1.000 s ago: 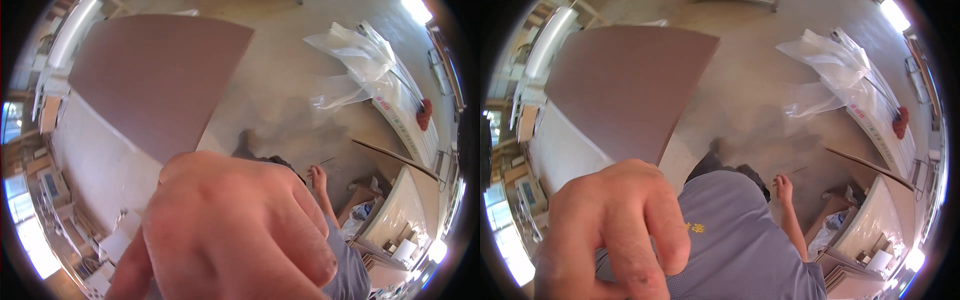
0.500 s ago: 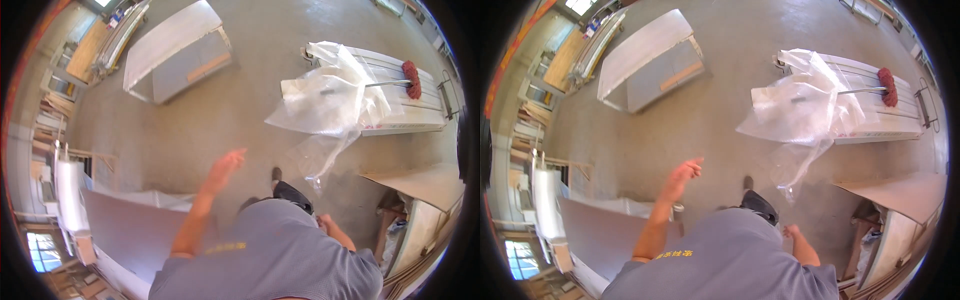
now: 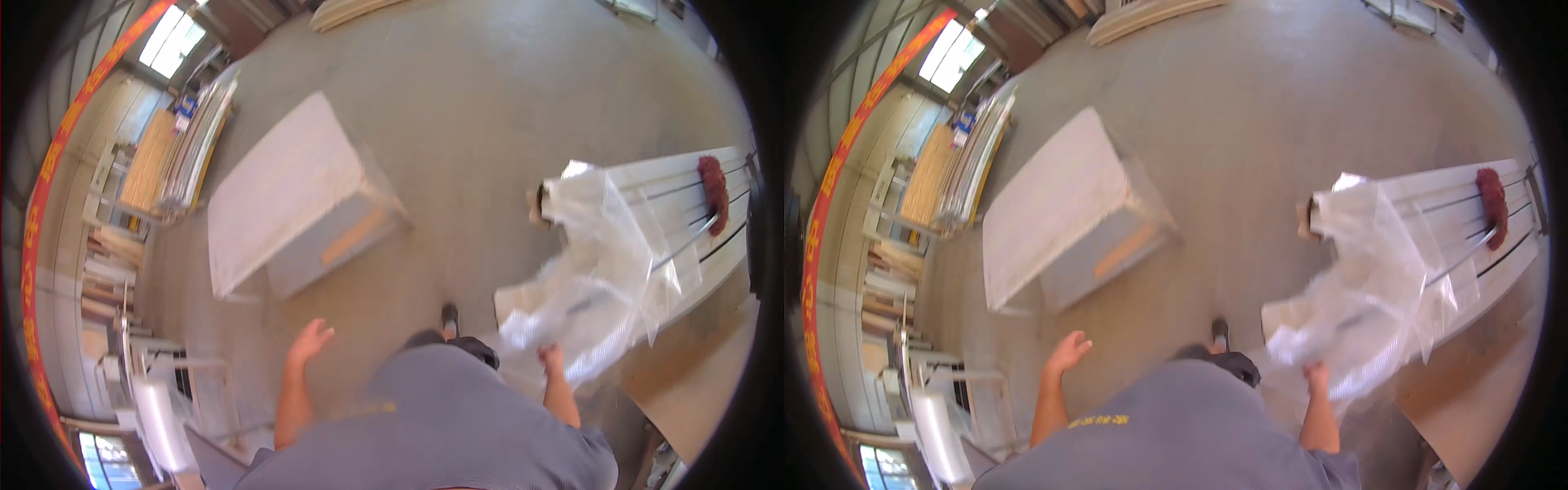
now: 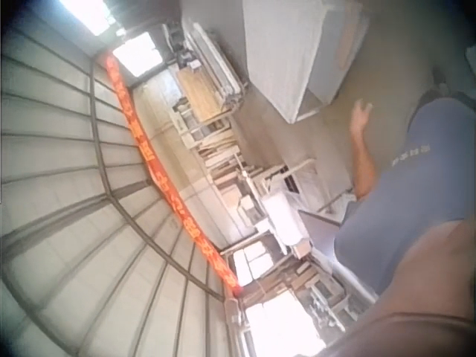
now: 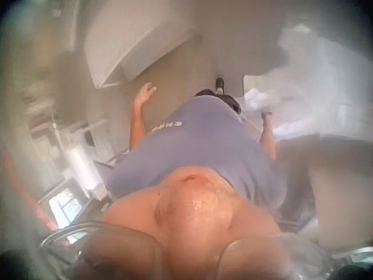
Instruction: The person wipes a brown wood panel with a wet cloth, helps another person carry it across a workshop, and then uses a metal scraper tool to remove material from the edge of the panel.
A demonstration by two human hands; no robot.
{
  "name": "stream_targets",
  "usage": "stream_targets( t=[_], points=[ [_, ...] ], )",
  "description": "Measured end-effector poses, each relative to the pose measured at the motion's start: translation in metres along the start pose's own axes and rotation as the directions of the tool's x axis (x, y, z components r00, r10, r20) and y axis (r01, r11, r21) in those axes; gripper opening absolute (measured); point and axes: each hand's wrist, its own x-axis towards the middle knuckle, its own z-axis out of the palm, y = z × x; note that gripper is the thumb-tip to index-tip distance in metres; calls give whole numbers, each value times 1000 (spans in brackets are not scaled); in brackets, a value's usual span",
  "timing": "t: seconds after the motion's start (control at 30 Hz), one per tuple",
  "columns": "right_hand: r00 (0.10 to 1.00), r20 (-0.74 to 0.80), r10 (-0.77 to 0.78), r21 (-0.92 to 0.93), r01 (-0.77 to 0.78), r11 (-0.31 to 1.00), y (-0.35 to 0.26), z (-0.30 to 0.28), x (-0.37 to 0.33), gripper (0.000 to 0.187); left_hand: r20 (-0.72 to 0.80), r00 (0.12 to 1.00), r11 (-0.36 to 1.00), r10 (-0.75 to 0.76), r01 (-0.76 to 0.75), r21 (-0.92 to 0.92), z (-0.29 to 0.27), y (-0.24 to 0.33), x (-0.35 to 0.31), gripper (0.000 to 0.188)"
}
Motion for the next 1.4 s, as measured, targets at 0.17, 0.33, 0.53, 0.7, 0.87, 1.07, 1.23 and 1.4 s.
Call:
stream_targets(
  t=[0.17, 0.33, 0.53, 0.7, 0.87, 1.07, 1.23, 1.4],
  points=[
    [877, 196, 439, -323, -365, 873, -13, 48, -6, 21, -4, 860, 860, 510, -510, 18, -117, 301, 237, 55],
    [862, 61, 503, -322, -460, 828, -149, 85, 109, 26, 262, 579, 635, 772, -715, -291, -134, 543, 405, 50],
    [926, -85, 368, -133, -377, 917, -391, 161, 355, 34, 450, 568, 725, 689, -542, -426, -32, 653, 697, 40],
    [952, -27, -306, 38, 307, 951, -841, 130, 511, 27, 622, 386, 217, 681, -918, 332, -50, 537, 924, 38],
    [914, -128, -385, 175, 403, 898, -1041, 88, 636, 25, 542, 756, 736, 367, -592, 329, -94, 672, 1022, 34],
    [979, 91, -183, -829, 176, 531, -873, 50, 772, 19, 575, 358, 244, 736, -932, 268, -93, 994, 1211, 28],
    [800, -27, 600, -156, -596, 788, -981, 16, 857, 23, 207, 819, 798, 535, -409, -443, -64, 1468, 1432, 22],
    [745, -9, 667, -38, -667, 744, -1092, -67, 1005, 28, 326, 594, 644, 735, -464, -608, -69, 1850, 1399, 36]
  ],
)
